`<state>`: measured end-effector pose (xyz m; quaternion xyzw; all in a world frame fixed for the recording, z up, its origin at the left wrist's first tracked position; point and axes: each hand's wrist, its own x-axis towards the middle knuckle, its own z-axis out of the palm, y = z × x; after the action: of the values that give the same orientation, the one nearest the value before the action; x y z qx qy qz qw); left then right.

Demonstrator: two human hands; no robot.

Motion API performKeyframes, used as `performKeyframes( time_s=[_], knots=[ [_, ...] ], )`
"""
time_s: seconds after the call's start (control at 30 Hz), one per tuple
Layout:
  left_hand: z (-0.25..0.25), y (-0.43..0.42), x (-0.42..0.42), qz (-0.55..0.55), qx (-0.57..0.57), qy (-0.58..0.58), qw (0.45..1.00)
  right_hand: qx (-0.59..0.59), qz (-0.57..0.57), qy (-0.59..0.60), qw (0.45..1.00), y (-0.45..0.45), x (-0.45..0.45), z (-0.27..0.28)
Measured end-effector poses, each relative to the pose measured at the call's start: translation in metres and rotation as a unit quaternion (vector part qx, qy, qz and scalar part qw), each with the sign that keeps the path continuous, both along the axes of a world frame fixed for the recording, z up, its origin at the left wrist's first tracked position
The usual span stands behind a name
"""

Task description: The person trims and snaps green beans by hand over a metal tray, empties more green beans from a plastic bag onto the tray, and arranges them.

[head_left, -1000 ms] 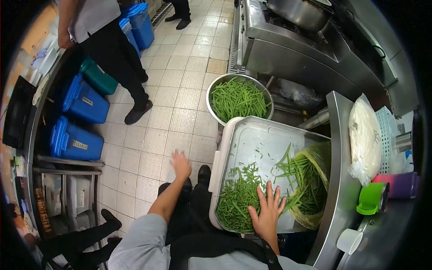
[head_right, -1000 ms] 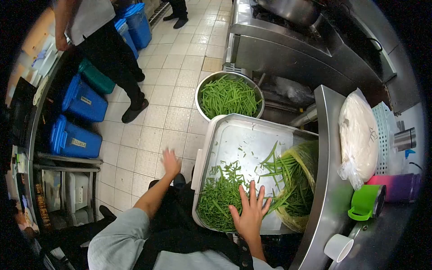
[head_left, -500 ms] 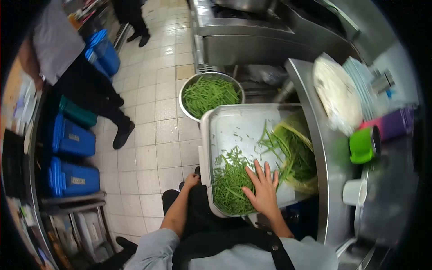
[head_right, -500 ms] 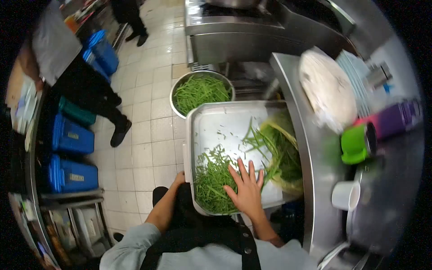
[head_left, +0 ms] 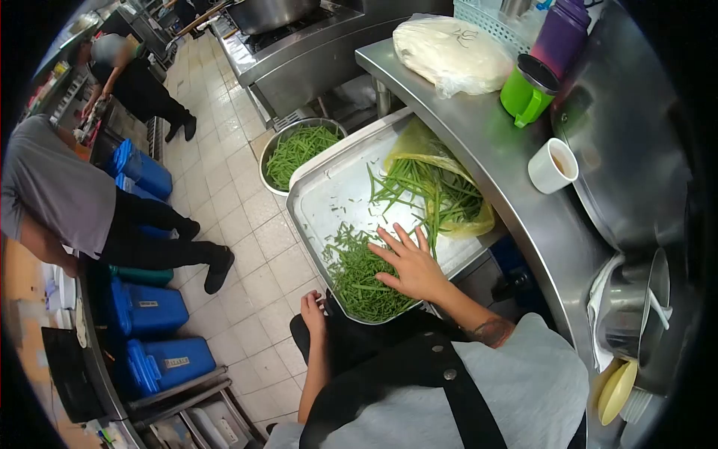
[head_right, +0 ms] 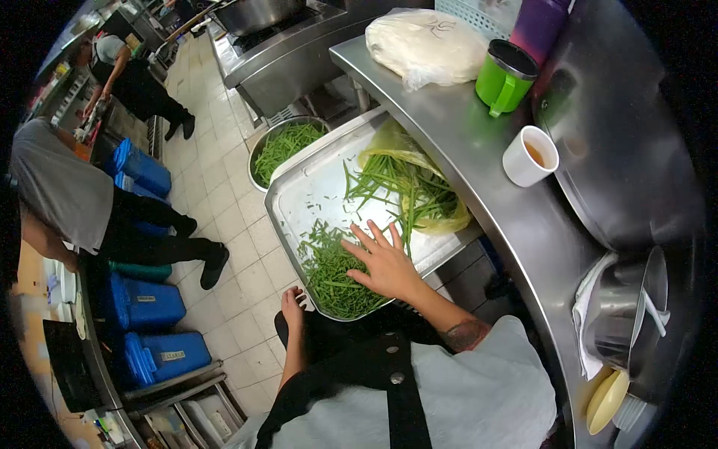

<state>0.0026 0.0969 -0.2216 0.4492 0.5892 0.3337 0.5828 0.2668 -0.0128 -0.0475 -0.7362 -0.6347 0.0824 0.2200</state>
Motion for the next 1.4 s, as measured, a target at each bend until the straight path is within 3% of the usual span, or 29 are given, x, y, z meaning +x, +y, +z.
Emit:
performKeyframes(
  time_s=[0.13, 0.23, 0.27, 0.37, 0.43, 0.47, 0.57, 0.67, 0.93, 1.1, 1.23, 1.33, 1.37, 1.4],
  knots=[
    [0.051, -0.037, 0.010, -0.016, -0.046, -0.124, 0.991, 0.011, 0.029, -0.017, 0.999, -0.001, 0.006, -0.003],
    [0.091, -0.059, 0.026, -0.073, -0.018, -0.194, 0.978, 0.053, -0.015, 0.153, 0.987, 0.007, 0.024, 0.012],
    [0.101, -0.063, 0.028, -0.102, -0.019, -0.199, 0.974, 0.131, -0.052, 0.155, 0.978, 0.013, 0.033, 0.017],
    [0.133, -0.073, 0.041, -0.148, -0.062, -0.186, 0.969, 0.060, -0.148, 0.096, 0.982, 0.026, 0.089, 0.035],
    [0.127, -0.072, 0.038, -0.207, -0.007, -0.105, 0.973, 0.047, -0.221, 0.084, 0.971, 0.037, 0.120, 0.040],
    [0.128, -0.071, 0.040, -0.215, 0.014, -0.074, 0.974, 0.206, -0.229, -0.028, 0.951, 0.049, 0.148, 0.003],
    [0.131, -0.069, 0.043, -0.201, 0.088, -0.027, 0.975, 0.093, -0.311, -0.106, 0.940, 0.057, 0.174, 0.009],
    [0.123, -0.067, 0.036, -0.177, 0.124, -0.028, 0.976, 0.167, -0.350, -0.189, 0.902, 0.067, 0.198, -0.019],
    [0.115, -0.077, 0.007, -0.167, 0.096, -0.037, 0.981, 0.150, -0.438, -0.155, 0.873, 0.068, 0.233, -0.028],
    [0.117, -0.083, 0.014, -0.161, 0.076, -0.033, 0.983, 0.142, -0.451, -0.133, 0.871, 0.062, 0.239, -0.033],
    [0.120, -0.079, 0.029, -0.169, 0.131, -0.042, 0.976, 0.173, -0.430, -0.121, 0.878, 0.086, 0.232, -0.029],
    [0.130, -0.075, 0.036, -0.170, 0.120, -0.014, 0.978, 0.235, -0.321, -0.097, 0.913, 0.114, 0.203, -0.019],
    [0.131, -0.073, 0.037, -0.178, 0.117, -0.004, 0.977, 0.181, -0.218, 0.024, 0.959, 0.117, 0.182, -0.002],
    [0.131, -0.070, 0.038, -0.186, 0.115, 0.006, 0.976, 0.159, -0.218, 0.034, 0.962, 0.113, 0.155, 0.016]
  ],
)
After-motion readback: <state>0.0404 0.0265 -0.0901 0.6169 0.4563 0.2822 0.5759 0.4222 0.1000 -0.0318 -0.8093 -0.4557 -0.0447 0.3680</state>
